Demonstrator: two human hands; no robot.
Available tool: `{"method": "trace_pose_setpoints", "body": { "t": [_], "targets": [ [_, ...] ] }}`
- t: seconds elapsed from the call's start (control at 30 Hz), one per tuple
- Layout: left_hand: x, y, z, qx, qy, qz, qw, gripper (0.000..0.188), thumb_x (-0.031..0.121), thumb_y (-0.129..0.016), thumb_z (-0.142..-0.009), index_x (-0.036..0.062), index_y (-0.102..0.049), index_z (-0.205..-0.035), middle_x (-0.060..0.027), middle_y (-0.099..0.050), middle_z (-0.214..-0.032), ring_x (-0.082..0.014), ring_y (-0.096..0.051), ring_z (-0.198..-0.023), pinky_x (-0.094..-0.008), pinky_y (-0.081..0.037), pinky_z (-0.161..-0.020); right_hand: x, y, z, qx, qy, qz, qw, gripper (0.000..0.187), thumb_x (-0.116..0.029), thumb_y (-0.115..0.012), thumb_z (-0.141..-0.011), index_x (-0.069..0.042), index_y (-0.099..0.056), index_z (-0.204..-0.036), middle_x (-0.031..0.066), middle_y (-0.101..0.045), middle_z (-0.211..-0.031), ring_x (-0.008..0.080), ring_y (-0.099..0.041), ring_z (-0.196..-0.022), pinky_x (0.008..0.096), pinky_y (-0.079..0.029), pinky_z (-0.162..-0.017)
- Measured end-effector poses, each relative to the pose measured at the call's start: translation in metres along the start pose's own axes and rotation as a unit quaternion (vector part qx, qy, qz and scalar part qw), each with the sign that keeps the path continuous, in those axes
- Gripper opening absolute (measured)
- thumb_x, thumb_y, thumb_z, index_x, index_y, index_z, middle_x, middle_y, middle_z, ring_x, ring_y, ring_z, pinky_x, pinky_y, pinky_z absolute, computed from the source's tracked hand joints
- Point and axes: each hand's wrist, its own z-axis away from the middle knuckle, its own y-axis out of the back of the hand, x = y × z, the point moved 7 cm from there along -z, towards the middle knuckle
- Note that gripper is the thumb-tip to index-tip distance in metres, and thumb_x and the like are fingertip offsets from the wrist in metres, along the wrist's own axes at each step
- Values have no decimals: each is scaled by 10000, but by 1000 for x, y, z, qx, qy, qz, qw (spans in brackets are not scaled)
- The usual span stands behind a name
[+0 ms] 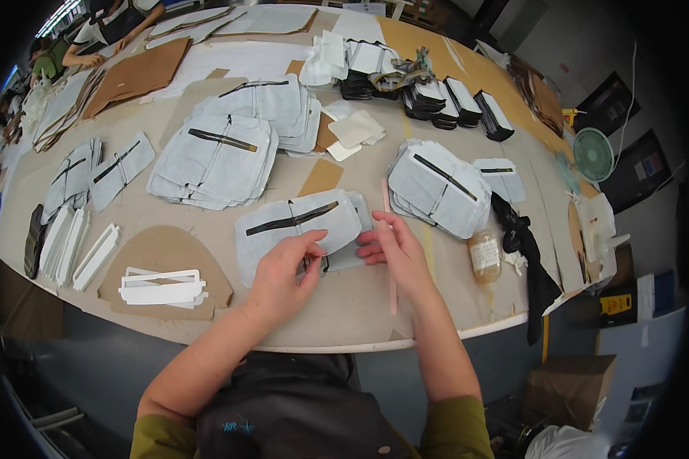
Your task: The recorder is gluing and attaching zipper components to small fabric pouch pieces in a workshop environment.
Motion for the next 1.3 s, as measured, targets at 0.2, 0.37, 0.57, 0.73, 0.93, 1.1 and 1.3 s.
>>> {"method": "trace_pose_setpoints", "body": {
  "t": [0.2, 0.37, 0.57, 0.73, 0.93, 1.1, 1.3],
  "targets": [
    [54, -35, 23, -59, -188, -65, 978, 459, -58, -694, -761, 55, -618, -1200, -61, -684, -927, -280, -640, -806, -384, -489, -749, -7, 0, 13, -66, 48, -40, 996, 527, -153, -593, -995, -36, -401, -1471, 111, -693, -1152, 146, -674, -986, 293, -536, -857],
    [62, -68, 43, -192, -155, 33, 968, 407, 24, -700, -822, 51, -613, -1218, -100, -652, -1154, -301, -651, -993, -409, -524, -877, 2, 50, 45, 3, 57, 20, 998, 628, 47, -638, -887, -45, -420, -1469, 78, -717, -1073, 111, -666, -954, 264, -530, -809],
    [47, -74, 41, -188, -171, -61, 965, 416, 72, -707, -842, 38, -607, -1244, -126, -603, -1305, -332, -583, -1202, -438, -480, -1010, 17, 118, 86, 124, 33, 66, 990, 603, 81, -608, -890, -41, -445, -1458, 86, -713, -1096, 107, -659, -948, 257, -526, -830],
    [42, -86, 37, -233, -152, -149, 949, 568, 214, -731, -867, 8, -536, -1360, -146, -539, -1436, -336, -467, -1368, -453, -391, -1118, 21, 108, 92, 126, 54, 104, 985, 541, 60, -619, -905, -24, -479, -1421, 81, -694, -1103, 100, -645, -941, 249, -516, -820],
    [31, -78, 41, -244, -113, -173, 947, 701, 298, -762, -842, -19, -491, -1406, -167, -512, -1466, -325, -453, -1384, -456, -370, -1135, 5, 115, 99, 248, 78, 308, 915, 511, 62, -674, -831, -35, -581, -1324, 87, -676, -1005, 170, -666, -884, 284, -526, -817],
    [31, -76, 39, -244, -118, -177, 946, 760, 297, -780, -813, -25, -467, -1426, -164, -522, -1457, -314, -464, -1376, -454, -374, -1131, -22, 53, 87, 192, 256, 357, 878, 454, 63, -694, -789, -43, -643, -1227, 97, -693, -1067, 241, -654, -990, 341, -510, -901],
    [33, -73, 41, -268, -123, -202, 934, 740, 349, -726, -860, -29, -460, -1438, -165, -508, -1472, -299, -449, -1386, -430, -345, -1160, 5, 42, 73, 104, 229, 298, 921, 397, 64, -696, -802, -37, -649, -1183, 82, -705, -1077, 233, -637, -1051, 344, -497, -945]
  ]
}}
